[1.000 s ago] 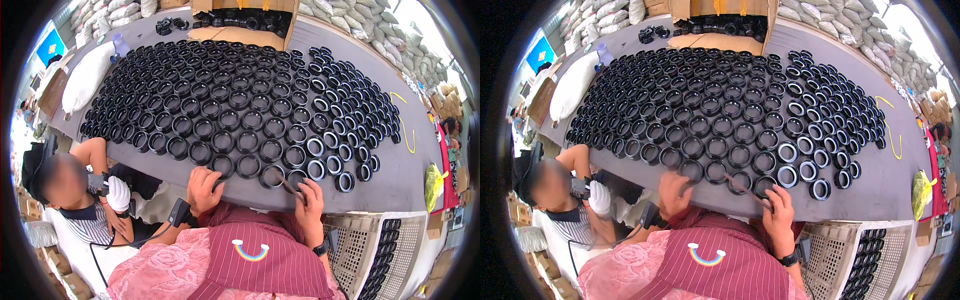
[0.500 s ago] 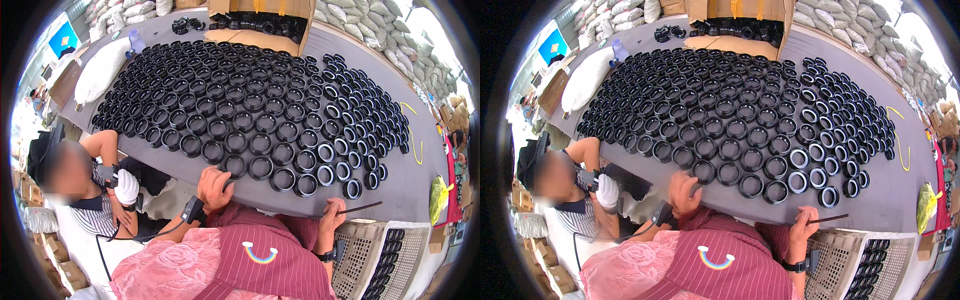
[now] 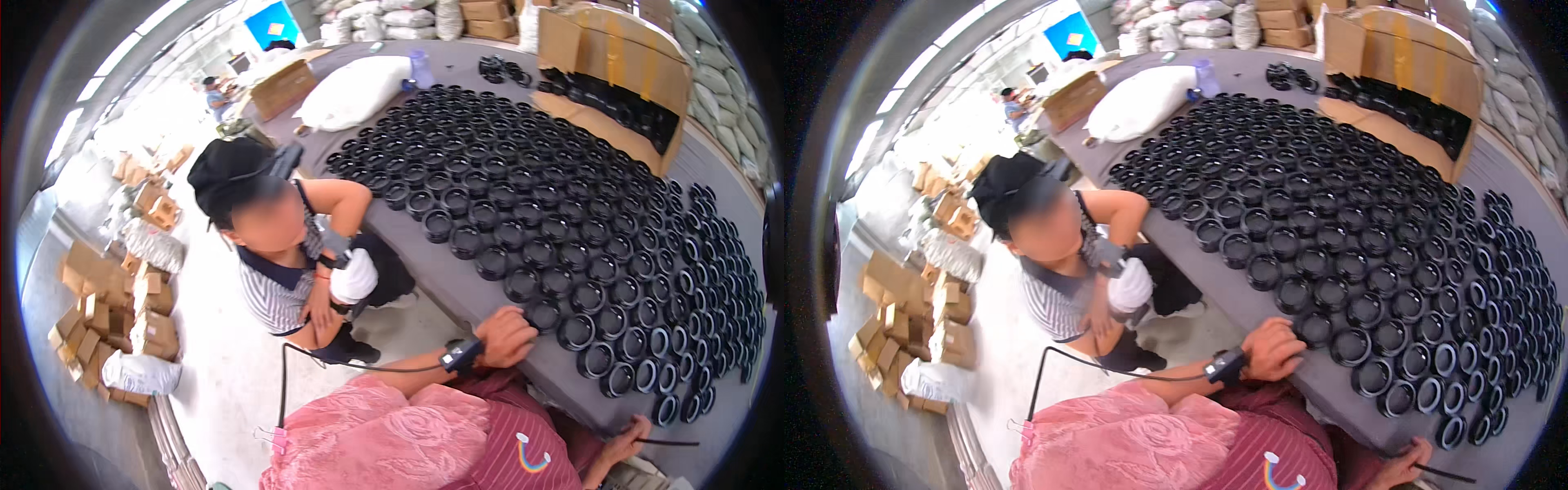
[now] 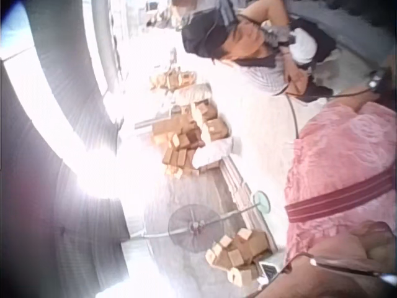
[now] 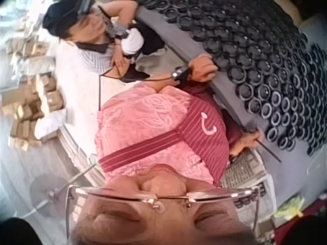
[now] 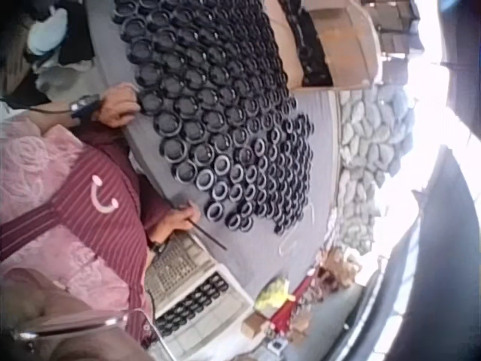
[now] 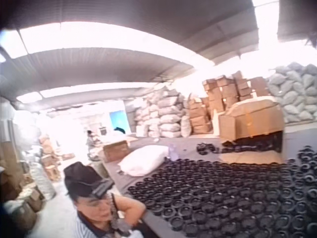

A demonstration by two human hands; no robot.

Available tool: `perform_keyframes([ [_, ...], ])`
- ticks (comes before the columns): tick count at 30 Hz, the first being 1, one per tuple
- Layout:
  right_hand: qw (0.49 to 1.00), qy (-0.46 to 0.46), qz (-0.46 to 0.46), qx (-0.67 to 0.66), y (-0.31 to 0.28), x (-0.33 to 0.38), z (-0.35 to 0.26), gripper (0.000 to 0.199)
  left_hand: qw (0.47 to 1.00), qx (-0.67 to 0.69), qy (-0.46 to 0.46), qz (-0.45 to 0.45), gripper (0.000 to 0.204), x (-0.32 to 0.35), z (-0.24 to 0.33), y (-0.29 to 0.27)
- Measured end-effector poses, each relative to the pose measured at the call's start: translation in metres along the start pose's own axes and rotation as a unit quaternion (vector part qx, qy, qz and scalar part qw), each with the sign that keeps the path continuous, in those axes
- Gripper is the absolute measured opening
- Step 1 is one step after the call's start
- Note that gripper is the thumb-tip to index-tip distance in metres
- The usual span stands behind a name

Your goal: Inspecting and sorting black plastic rings on a work table in a manufacturing facility.

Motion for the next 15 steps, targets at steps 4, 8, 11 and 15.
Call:
perform_keyframes([
  [4,1.000,-0.009,-0.014,0.012,0.007,-0.003,0.013,0.026,0.999,0.023,0.017,0.020,0.036,-0.004,0.008,-0.017],
  [8,0.997,0.047,-0.036,0.045,-0.001,-0.007,-0.009,0.027,0.997,0.036,-0.002,-0.065,0.029,0.042,0.012,-0.036],
  [11,0.999,0.039,0.007,0.015,0.011,-0.005,-0.046,0.028,0.963,0.062,-0.213,-0.152,0.022,0.141,-0.023,-0.044],
  [15,0.998,0.023,-0.054,0.033,0.011,-0.011,-0.040,0.027,0.734,0.041,-0.639,-0.229,0.023,0.311,-0.076,-0.060],
])
Point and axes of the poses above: each hand's wrist, its own x-axis away from the middle knuckle, its own y-axis out of the palm, z = x × y, the point moved 5 cm from there along -x, towards the middle knuckle, and after that the axes turned 8 degrees about -y, right-handed, at the moved point
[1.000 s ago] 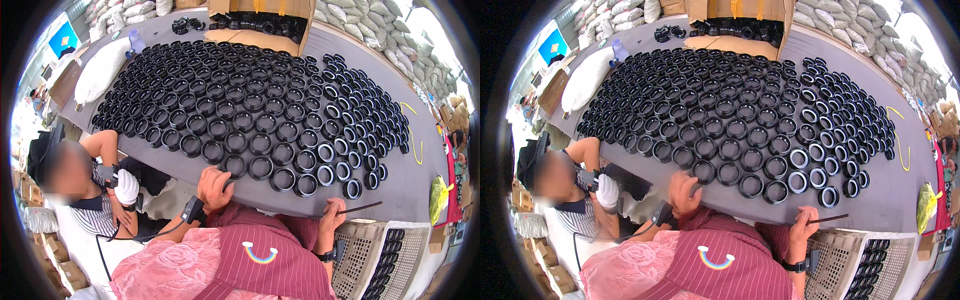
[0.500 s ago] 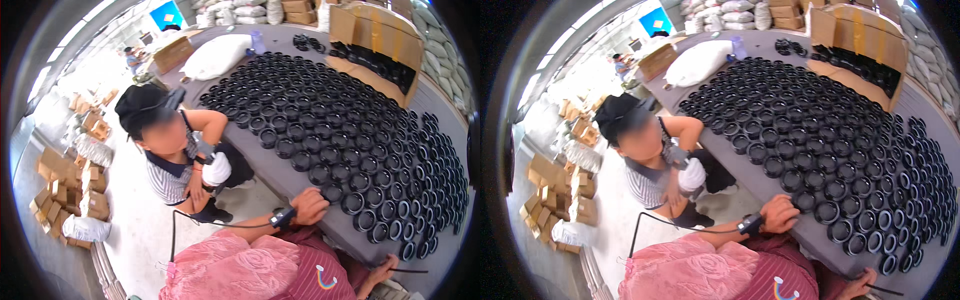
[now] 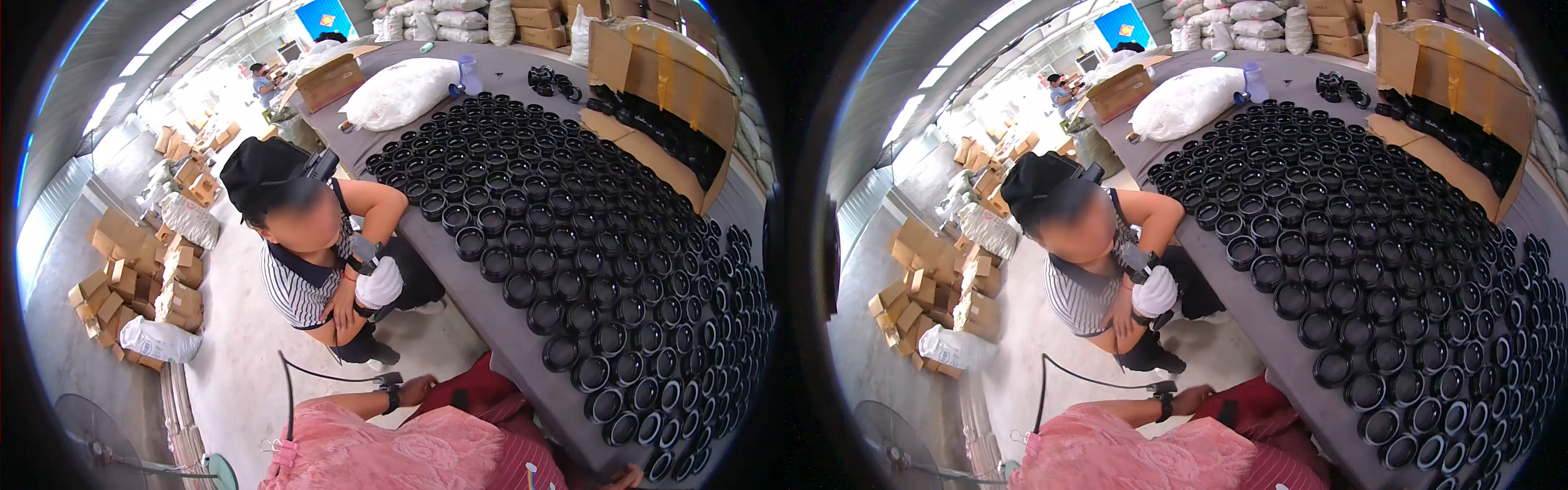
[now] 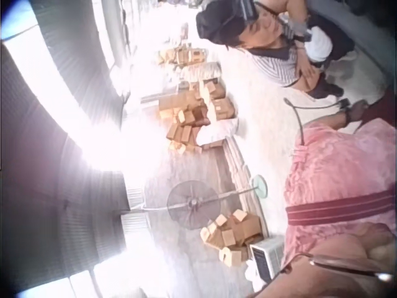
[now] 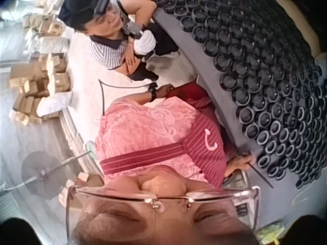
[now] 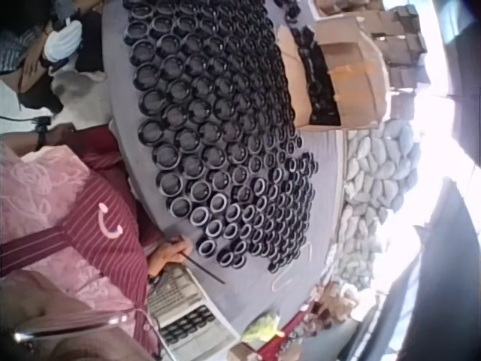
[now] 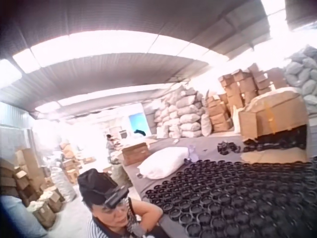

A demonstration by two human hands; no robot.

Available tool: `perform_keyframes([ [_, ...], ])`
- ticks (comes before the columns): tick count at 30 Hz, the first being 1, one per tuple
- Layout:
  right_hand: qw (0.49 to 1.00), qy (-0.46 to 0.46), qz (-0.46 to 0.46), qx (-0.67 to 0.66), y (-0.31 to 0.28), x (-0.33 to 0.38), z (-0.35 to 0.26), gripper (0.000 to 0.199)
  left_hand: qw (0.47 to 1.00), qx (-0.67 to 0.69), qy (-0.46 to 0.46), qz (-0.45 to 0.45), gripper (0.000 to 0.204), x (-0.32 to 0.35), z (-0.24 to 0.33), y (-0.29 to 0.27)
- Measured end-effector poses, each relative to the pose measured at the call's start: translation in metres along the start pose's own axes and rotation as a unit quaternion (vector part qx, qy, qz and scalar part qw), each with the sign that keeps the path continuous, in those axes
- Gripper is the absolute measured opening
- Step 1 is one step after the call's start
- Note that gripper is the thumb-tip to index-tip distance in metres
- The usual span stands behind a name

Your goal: Inspecting and sorting black plastic rings on a work table in a manufacturing facility.

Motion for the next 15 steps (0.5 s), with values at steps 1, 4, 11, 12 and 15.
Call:
perform_keyframes([
  [1,1.000,-0.007,-0.009,0.004,0.005,-0.002,-0.005,0.027,0.995,-0.030,0.083,-0.045,0.027,0.007,-0.031,0.008],
  [4,1.000,-0.015,-0.011,0.025,0.007,-0.005,-0.022,0.026,0.948,0.025,0.111,0.296,0.040,0.034,-0.079,0.103],
  [11,0.998,-0.006,-0.042,0.046,0.019,-0.026,-0.026,0.025,0.981,0.052,-0.182,-0.036,0.040,0.071,-0.072,0.139],
  [12,0.998,-0.003,-0.047,0.049,0.022,-0.026,-0.027,0.024,0.980,0.050,-0.190,-0.040,0.040,0.079,-0.069,0.135],
  [15,0.997,-0.007,-0.056,0.057,0.025,-0.032,-0.032,0.024,0.978,0.051,-0.196,-0.049,0.040,0.084,-0.058,0.123],
])
Point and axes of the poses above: each hand's wrist, its own x-axis away from the middle knuckle, its own y-axis out of the palm, z = x × y, the point moved 5 cm from there along -x, towards the middle knuckle, and after that the axes turned 8 degrees about -y, right-handed, at the moved point
